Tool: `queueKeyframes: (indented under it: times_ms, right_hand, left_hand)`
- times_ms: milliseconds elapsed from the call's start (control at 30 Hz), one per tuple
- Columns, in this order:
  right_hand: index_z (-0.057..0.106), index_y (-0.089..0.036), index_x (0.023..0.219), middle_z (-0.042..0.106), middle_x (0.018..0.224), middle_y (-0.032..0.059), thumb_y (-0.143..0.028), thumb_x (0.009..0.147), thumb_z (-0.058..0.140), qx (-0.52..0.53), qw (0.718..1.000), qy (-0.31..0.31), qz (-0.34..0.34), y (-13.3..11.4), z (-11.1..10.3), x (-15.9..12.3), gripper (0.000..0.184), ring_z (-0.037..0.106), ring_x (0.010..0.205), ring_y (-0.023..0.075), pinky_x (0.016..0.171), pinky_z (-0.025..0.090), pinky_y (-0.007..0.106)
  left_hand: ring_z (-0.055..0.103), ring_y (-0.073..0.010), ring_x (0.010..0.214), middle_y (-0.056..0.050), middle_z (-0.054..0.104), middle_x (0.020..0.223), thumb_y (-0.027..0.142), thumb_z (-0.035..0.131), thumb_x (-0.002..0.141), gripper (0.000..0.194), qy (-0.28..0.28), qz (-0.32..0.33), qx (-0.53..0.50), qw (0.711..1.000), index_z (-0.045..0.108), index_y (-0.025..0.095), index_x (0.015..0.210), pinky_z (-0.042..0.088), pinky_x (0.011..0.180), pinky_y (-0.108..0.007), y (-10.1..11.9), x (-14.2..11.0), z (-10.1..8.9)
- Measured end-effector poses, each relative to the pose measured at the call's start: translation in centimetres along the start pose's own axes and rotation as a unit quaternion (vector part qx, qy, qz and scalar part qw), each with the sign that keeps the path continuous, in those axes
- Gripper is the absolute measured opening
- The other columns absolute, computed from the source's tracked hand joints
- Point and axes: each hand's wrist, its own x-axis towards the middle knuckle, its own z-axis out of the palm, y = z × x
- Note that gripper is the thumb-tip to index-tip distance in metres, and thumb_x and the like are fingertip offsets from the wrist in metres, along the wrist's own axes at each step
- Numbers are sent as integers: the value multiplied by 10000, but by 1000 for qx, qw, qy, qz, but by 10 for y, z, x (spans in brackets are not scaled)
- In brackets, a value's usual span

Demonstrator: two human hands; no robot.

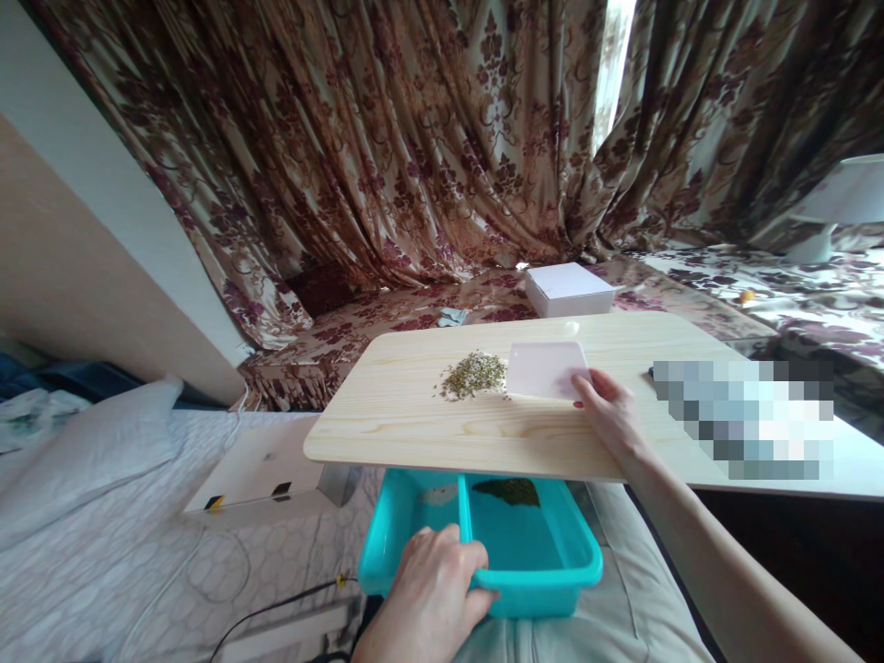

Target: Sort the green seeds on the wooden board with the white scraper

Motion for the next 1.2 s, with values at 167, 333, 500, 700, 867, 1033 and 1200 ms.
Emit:
queueKeyframes:
  times_ms: [167,333,500,700,867,1033,1200]
  right_hand:
    - [616,-174,727,621,685,7,-338,695,581,1,1000,-3,0,-1,0,-1,171,552,641,139,517,481,231]
    - [627,-175,749,619,681,1,-353,698,587,8,1000,-2,-1,-1,1,-1,189,546,637,135,526,472,231]
    - [645,-167,790,635,720,8,-365,689,595,14,1000,-18,4,-2,2,-1,228,546,645,132,524,464,222]
    - [643,-171,759,632,698,13,-346,694,585,4,1000,-15,-10,-2,1,-1,196,545,634,137,512,470,227]
    - [633,-177,748,623,680,6,-346,691,580,1,1000,-3,-6,-2,0,-1,186,548,633,139,519,482,231]
    - [634,-176,731,631,685,10,-339,684,578,-1,1000,-6,-2,-3,0,-2,179,559,646,149,520,490,239]
    - [643,-175,750,627,679,3,-346,700,585,6,1000,-9,-11,-2,1,-2,188,553,639,136,524,477,226]
  left_hand:
    - [543,-219,919,-11,609,899,346,551,804,138,-3,0,3,1000,651,253,822,366,832,-336,1,0,-1]
    - [542,-216,899,-12,606,891,338,536,810,142,5,5,7,1000,647,250,808,366,816,-334,0,0,1]
    - [543,-218,909,-12,605,893,333,543,805,135,4,6,4,1000,650,251,817,367,820,-333,0,-1,1]
    - [545,-217,923,-16,609,898,343,553,806,141,-5,3,5,1000,655,248,824,370,831,-323,1,-1,-1]
    - [541,-218,933,-9,606,911,358,556,811,143,-3,2,2,1000,652,256,837,368,834,-324,0,-1,1]
    - [540,-216,927,-14,607,906,360,548,817,154,-2,3,5,1000,654,251,837,364,833,-326,-2,-1,2]
    - [545,-218,920,-9,611,901,357,568,806,134,4,8,1,1000,649,252,822,366,819,-330,-2,0,3]
